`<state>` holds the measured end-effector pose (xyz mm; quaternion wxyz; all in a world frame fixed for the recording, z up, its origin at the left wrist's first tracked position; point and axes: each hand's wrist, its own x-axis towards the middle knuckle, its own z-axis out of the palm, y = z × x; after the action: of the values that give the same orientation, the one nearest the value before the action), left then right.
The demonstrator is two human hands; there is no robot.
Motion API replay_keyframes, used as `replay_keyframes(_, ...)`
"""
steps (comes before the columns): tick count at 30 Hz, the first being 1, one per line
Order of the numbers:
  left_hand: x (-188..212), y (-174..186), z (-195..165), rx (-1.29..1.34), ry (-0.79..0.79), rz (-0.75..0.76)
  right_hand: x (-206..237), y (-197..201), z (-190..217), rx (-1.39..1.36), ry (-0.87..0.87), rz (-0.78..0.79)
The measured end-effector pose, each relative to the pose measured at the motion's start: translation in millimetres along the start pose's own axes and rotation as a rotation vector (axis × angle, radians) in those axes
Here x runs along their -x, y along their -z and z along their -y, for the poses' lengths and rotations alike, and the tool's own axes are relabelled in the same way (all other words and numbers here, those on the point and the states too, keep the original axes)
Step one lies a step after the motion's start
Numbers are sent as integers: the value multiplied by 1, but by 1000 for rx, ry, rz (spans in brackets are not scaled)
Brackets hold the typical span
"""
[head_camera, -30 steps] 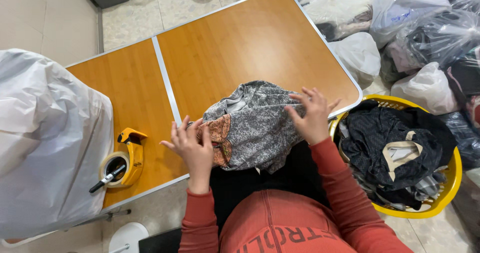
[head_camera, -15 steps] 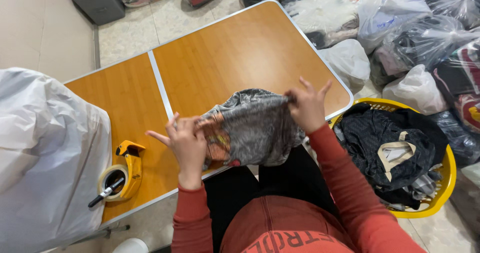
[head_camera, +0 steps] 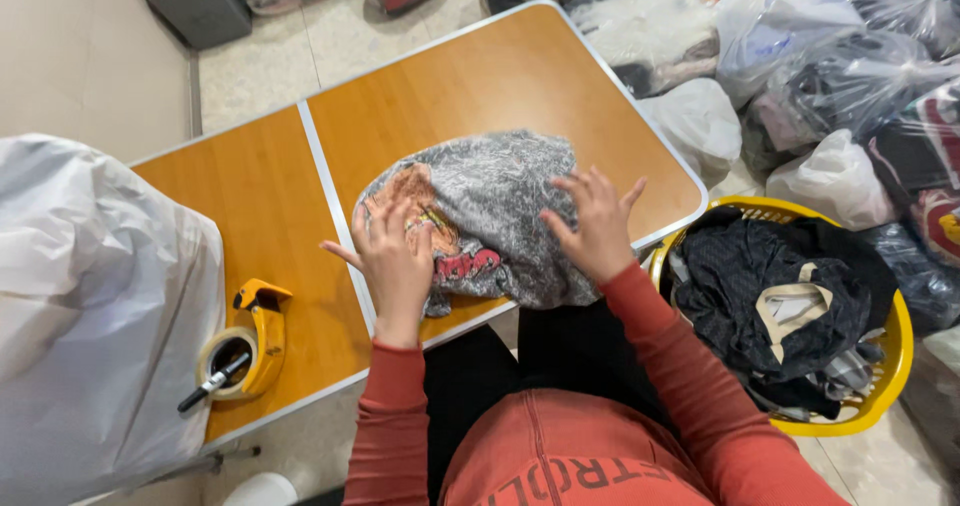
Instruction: The person seals a plastic bag of clothes with a tape dispenser, writes on the bag with a marker, and places it in a yellow basket. They then pick up a gray sweatshirt from the basket, unfold it on the table, and smooth it out.
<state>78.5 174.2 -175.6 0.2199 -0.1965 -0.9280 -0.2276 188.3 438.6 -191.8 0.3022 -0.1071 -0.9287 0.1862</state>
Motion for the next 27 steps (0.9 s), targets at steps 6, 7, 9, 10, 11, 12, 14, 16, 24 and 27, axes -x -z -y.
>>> replay_keyframes(6,71,-29,29,51,-47,84,68,-35,-7,-33,112,177)
replay_keyframes(7,77,-29,33,66,-55,86,70,-41,-10,-46,149,156)
replay_keyframes(9,83,-25,38,98,-79,80,69,-49,-20,10,118,195)
replay_keyframes(10,83,-22,39,85,-76,80,68,-50,-26,39,102,215)
replay_keyframes(11,82,-19,40,72,-72,81,66,-51,-32,55,86,224)
replay_keyframes(12,80,-15,40,59,-67,81,61,-52,-37,71,72,233)
replay_keyframes(14,74,-6,38,117,-57,54,50,-49,-46,72,67,210)
replay_keyframes(16,68,3,33,160,-63,4,31,-40,-51,40,98,154)
replay_keyframes(24,36,18,10,88,-95,-122,-33,-1,-52,-17,95,-117)
replay_keyframes(27,37,12,5,129,10,-185,-22,-8,-36,-61,78,-178)
